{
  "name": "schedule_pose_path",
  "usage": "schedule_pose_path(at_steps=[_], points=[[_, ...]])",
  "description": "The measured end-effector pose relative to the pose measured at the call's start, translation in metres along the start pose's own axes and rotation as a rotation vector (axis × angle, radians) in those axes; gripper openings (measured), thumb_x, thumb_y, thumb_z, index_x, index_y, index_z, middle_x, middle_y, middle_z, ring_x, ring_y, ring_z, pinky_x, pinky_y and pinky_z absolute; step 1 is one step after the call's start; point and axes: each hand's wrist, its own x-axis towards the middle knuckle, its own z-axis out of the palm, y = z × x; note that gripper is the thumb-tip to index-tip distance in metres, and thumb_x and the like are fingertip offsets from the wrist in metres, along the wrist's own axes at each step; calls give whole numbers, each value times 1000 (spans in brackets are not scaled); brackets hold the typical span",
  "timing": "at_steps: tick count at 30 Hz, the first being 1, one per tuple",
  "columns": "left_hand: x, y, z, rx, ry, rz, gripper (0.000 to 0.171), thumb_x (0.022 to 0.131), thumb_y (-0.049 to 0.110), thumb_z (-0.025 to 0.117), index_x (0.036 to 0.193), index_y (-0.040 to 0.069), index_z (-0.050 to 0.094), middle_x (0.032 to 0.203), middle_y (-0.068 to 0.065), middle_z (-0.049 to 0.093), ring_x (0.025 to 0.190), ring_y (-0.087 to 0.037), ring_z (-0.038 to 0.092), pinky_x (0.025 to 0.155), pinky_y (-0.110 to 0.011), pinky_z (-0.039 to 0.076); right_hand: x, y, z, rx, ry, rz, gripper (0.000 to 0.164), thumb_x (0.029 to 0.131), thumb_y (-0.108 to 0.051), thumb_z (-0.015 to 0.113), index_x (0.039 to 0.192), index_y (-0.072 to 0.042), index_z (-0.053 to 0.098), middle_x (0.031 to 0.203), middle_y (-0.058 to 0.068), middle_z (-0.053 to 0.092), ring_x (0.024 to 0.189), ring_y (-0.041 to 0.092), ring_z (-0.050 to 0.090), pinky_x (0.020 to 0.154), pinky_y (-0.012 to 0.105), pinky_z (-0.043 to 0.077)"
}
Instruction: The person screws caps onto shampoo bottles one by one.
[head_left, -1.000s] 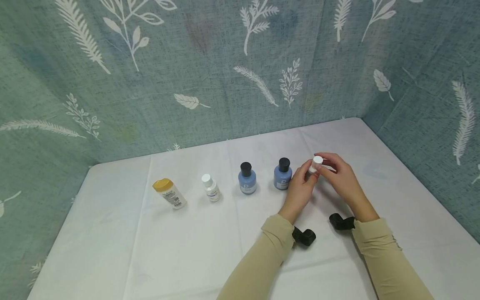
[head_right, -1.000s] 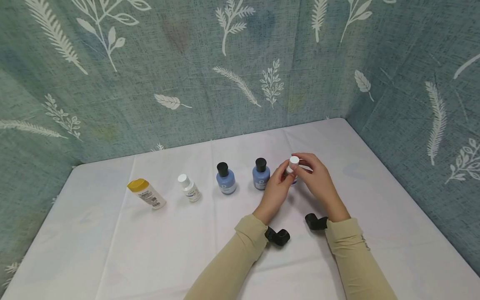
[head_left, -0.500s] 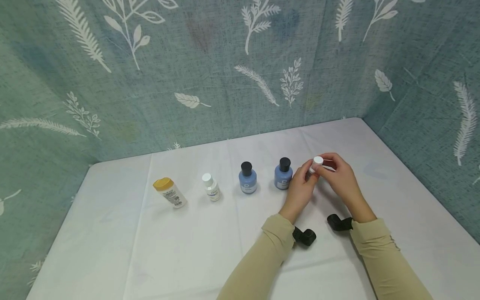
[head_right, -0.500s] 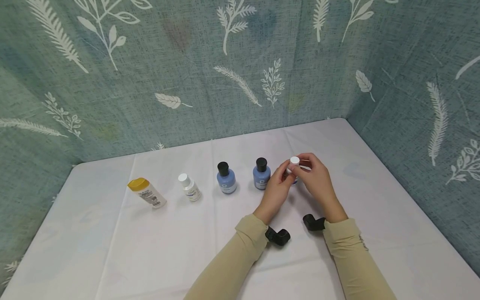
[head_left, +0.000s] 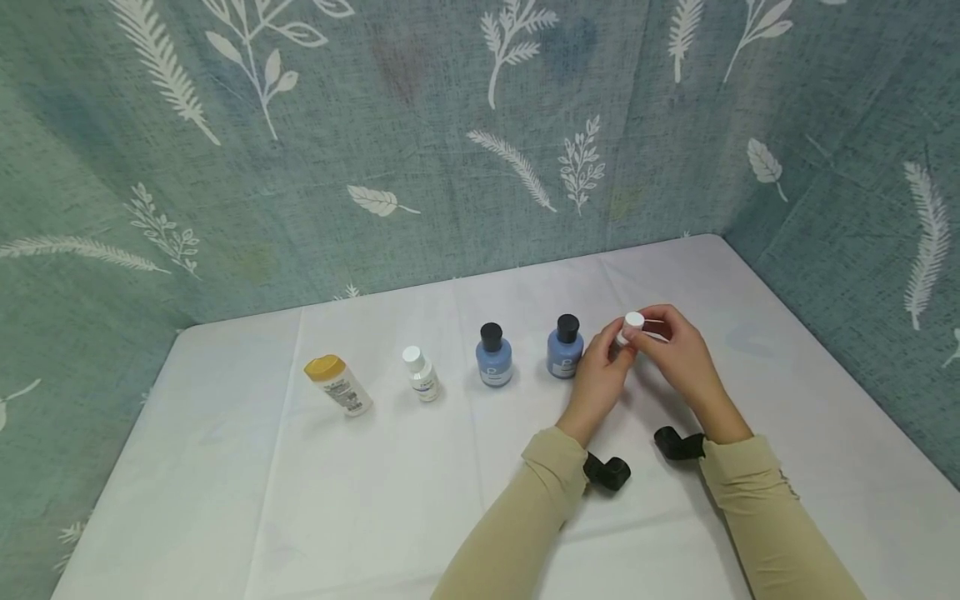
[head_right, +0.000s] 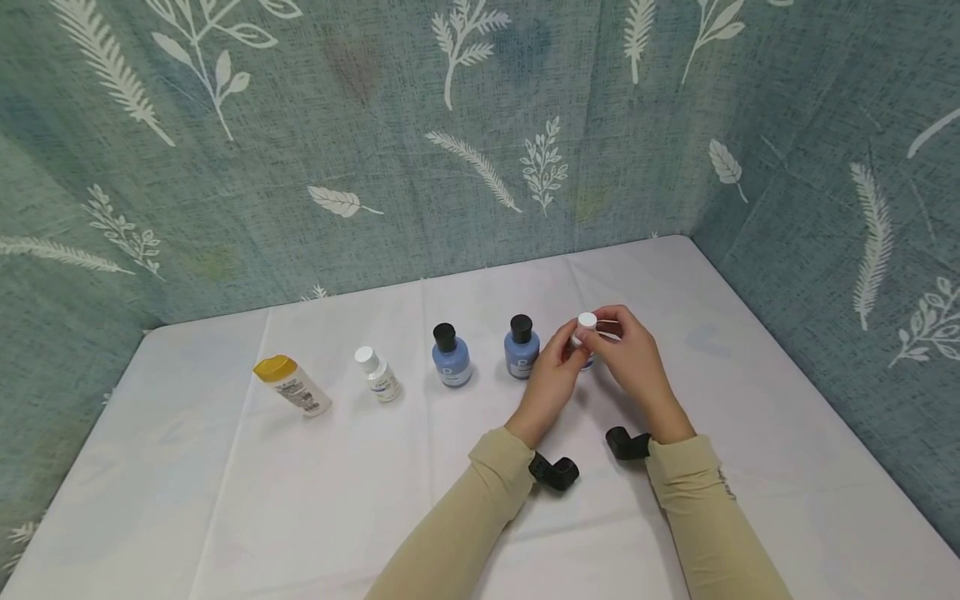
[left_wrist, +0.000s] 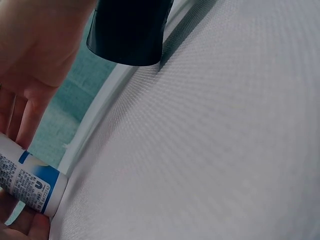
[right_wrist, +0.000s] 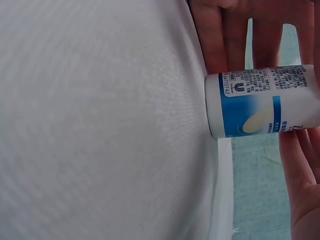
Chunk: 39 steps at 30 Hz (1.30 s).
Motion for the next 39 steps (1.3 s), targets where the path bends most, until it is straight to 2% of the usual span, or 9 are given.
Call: schedule_pose_path(at_steps=[9,16,22,26,30,39], points=[[-2,1,-1,-39,7,-15,43,93,22,53,136,28,45,125,2,54,107,-5,50,91,-23,42,3,2,0,-5,-30,3,53,84,-38,66,124,-8,50,126,10,51,118,26,49,95,46,42],[-2,2,-1,-43,12,-15,44,93,22,52,136,30,45,126,5,53,107,-4,50,91,-23,42,3,0,-3,-15,-100,29,59,81,-41,67,130,-14,47,129,10,49,120,26,48,94,45,44],[-2,1,-2,-64,16,-11,45,92,26,54,136,30,44,134,7,49,115,-4,48,94,-24,41,4,-2,-13,-17,-169,2,63,84,-39,65,138,-17,39,136,10,44,123,30,45,96,49,41],[-2,0,-2,-66,18,-24,47,91,35,56,136,28,44,136,6,48,120,-6,46,98,-28,39,4,-6,-22,-6,-128,-46,57,87,-37,61,137,-17,40,136,5,46,124,22,44,100,46,37],[-1,0,-3,-46,17,-47,49,88,41,58,134,28,45,133,7,50,123,-7,44,102,-31,37,4,-11,-32,-31,-67,-89,51,91,-35,55,137,-19,41,136,3,47,125,20,43,102,47,34],[-3,6,4,-8,22,-109,60,83,44,64,136,28,40,133,5,50,121,-10,46,102,-35,36,2,-18,-40,-77,-23,-77,51,90,-38,56,136,-20,43,138,3,44,127,23,41,103,45,34]])
